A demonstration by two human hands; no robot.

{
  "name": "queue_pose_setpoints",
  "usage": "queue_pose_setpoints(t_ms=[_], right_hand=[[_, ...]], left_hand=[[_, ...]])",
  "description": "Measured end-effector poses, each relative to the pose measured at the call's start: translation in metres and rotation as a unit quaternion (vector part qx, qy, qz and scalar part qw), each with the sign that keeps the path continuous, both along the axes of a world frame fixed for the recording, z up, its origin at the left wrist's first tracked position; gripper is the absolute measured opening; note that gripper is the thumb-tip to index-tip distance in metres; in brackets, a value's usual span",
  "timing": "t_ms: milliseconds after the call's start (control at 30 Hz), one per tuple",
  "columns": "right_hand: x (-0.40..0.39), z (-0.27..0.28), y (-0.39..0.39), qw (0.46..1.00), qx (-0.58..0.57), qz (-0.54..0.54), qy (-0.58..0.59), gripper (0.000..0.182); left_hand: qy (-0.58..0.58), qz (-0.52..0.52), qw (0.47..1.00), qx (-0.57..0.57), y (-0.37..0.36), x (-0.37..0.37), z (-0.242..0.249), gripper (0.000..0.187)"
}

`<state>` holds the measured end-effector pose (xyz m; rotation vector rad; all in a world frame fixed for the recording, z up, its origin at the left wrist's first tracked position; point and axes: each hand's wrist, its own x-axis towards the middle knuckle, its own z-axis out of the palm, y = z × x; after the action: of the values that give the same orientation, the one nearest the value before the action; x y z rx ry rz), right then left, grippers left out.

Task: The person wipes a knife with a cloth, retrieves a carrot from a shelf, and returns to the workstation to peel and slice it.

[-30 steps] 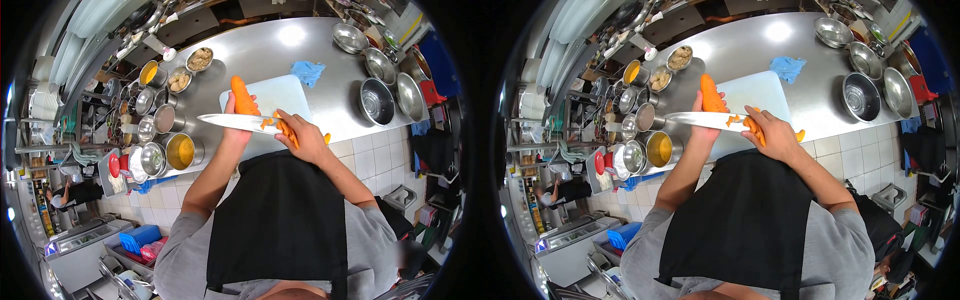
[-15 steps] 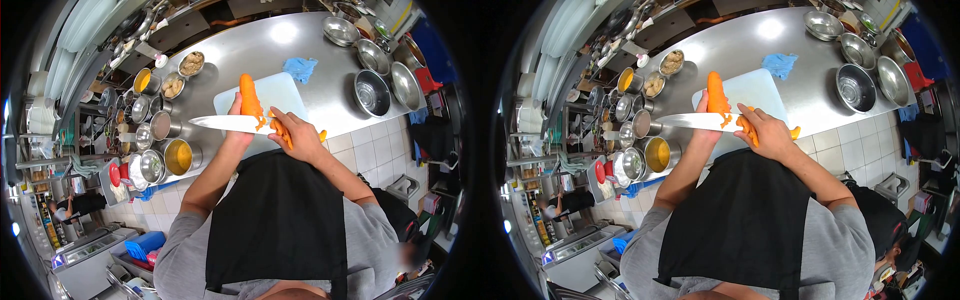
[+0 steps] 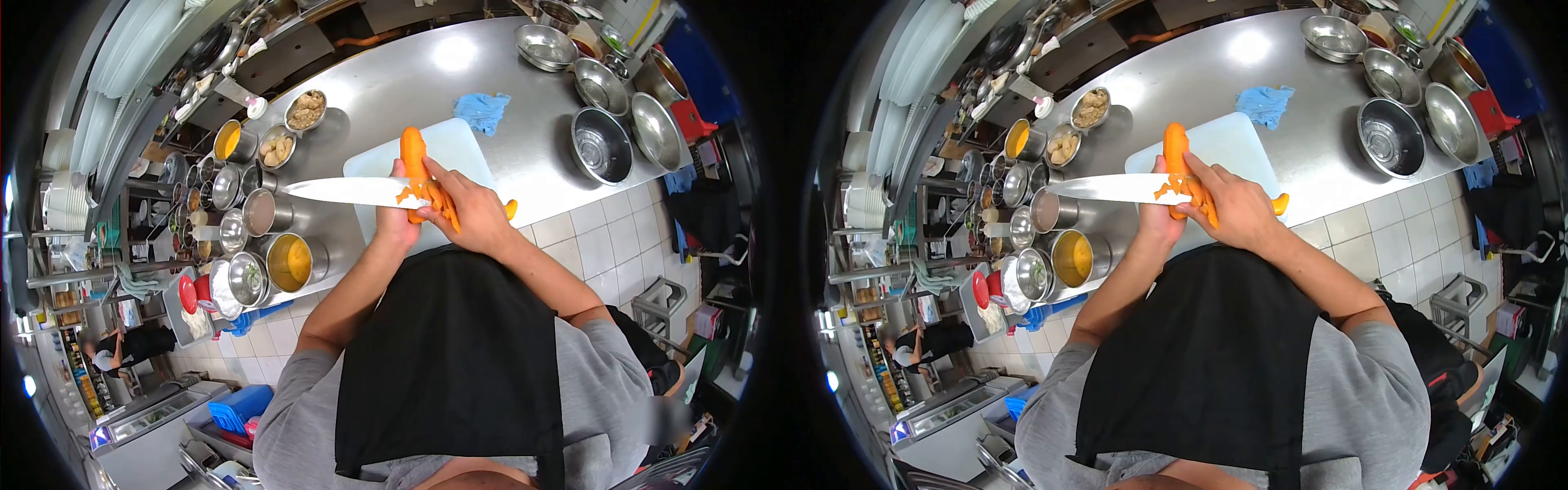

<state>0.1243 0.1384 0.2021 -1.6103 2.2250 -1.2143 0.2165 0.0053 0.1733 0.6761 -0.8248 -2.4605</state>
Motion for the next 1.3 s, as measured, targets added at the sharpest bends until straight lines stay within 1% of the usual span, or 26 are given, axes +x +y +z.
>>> queue_pose_setpoints(t_ms=[67,100,133,167,233,333,433,533,667,733,767,833,867,900,967,1000,1033,1100,1133,1200,1233,1300], right_hand=[[0.002,0.002,0.003,1.0,0.006,0.009,-0.004,0.075],[0.004,0.004,0.008,1.0,0.026,0.013,-0.01,0.074],[0.004,0.004,0.01,0.999,0.045,0.017,-0.015,0.074],[0.003,0.002,0.011,0.999,0.045,0.019,-0.016,0.074],[0.004,-0.004,0.013,1.0,0.028,0.009,-0.004,0.075],[0.002,-0.007,0.009,1.0,0.005,0.001,0.005,0.075],[0.001,-0.004,0.006,1.0,0.01,0.004,0.002,0.075],[-0.002,-0.006,0.0,1.0,-0.005,-0.01,0.002,0.074],[-0.006,-0.005,-0.005,1.0,-0.008,-0.02,-0.006,0.074],[-0.009,-0.006,-0.008,0.999,0.004,-0.036,-0.021,0.073],[-0.012,-0.005,-0.01,0.999,0.005,-0.038,-0.02,0.073],[-0.021,-0.004,-0.017,0.996,-0.044,-0.066,-0.032,0.072],[-0.026,-0.005,-0.021,0.996,-0.044,-0.067,-0.032,0.072],[-0.033,-0.006,-0.025,0.995,-0.05,-0.068,-0.06,0.07],[-0.042,-0.007,-0.03,0.989,-0.06,-0.067,-0.115,0.066],[-0.044,-0.003,-0.029,0.986,-0.046,-0.065,-0.147,0.064],[-0.044,-0.004,-0.027,0.986,-0.046,-0.063,-0.146,0.064],[-0.038,-0.007,-0.019,0.995,-0.053,-0.05,-0.071,0.065],[-0.033,-0.006,-0.014,0.995,-0.054,-0.044,-0.071,0.065],[-0.021,-0.002,0.0,0.999,0.0,-0.011,-0.051,0.066],[-0.016,-0.001,0.005,0.999,-0.001,-0.006,-0.052,0.066],[-0.009,0.0,0.014,0.998,0.028,0.005,-0.048,0.068]], left_hand=[[0.01,0.001,1.0,0.003,-0.015,0.0,-0.01,0.045],[0.02,0.0,1.0,0.007,-0.022,0.001,-0.009,0.046],[0.004,0.004,1.0,0.001,-0.026,0.003,-0.007,0.046],[0.003,0.006,1.0,0.001,-0.028,0.005,-0.006,0.046],[-0.001,0.002,1.0,-0.018,-0.028,0.007,-0.004,0.046],[-0.01,0.009,1.0,-0.012,-0.02,0.005,-0.004,0.045],[0.005,0.018,1.0,-0.007,-0.012,-0.001,-0.007,0.044],[-0.008,-0.004,1.0,-0.026,-0.002,0.001,-0.003,0.047],[-0.001,-0.001,1.0,-0.027,-0.001,0.003,-0.021,0.045],[0.014,0.002,0.997,-0.076,0.001,0.005,-0.028,0.04],[0.015,0.0,0.997,-0.075,0.005,0.005,-0.031,0.04],[0.014,-0.007,0.996,-0.09,0.014,0.004,-0.027,0.04],[0.003,-0.018,0.995,-0.098,0.016,0.006,-0.029,0.043],[0.003,-0.02,0.995,-0.098,0.015,0.009,-0.028,0.043],[0.011,-0.111,0.992,-0.056,0.01,0.015,-0.026,0.043],[0.012,-0.11,0.992,-0.056,0.008,0.015,-0.027,0.043],[0.012,-0.1,0.994,-0.037,0.005,0.014,-0.027,0.042],[0.011,-0.083,0.996,-0.019,-0.001,0.011,-0.027,0.042],[0.011,-0.031,0.999,-0.03,-0.005,0.007,-0.026,0.043],[-0.002,0.074,0.997,-0.031,-0.013,0.002,-0.034,0.047],[-0.003,0.079,0.996,-0.033,-0.016,0.004,-0.027,0.047],[-0.003,0.03,0.999,-0.04,-0.023,0.01,-0.014,0.05]])
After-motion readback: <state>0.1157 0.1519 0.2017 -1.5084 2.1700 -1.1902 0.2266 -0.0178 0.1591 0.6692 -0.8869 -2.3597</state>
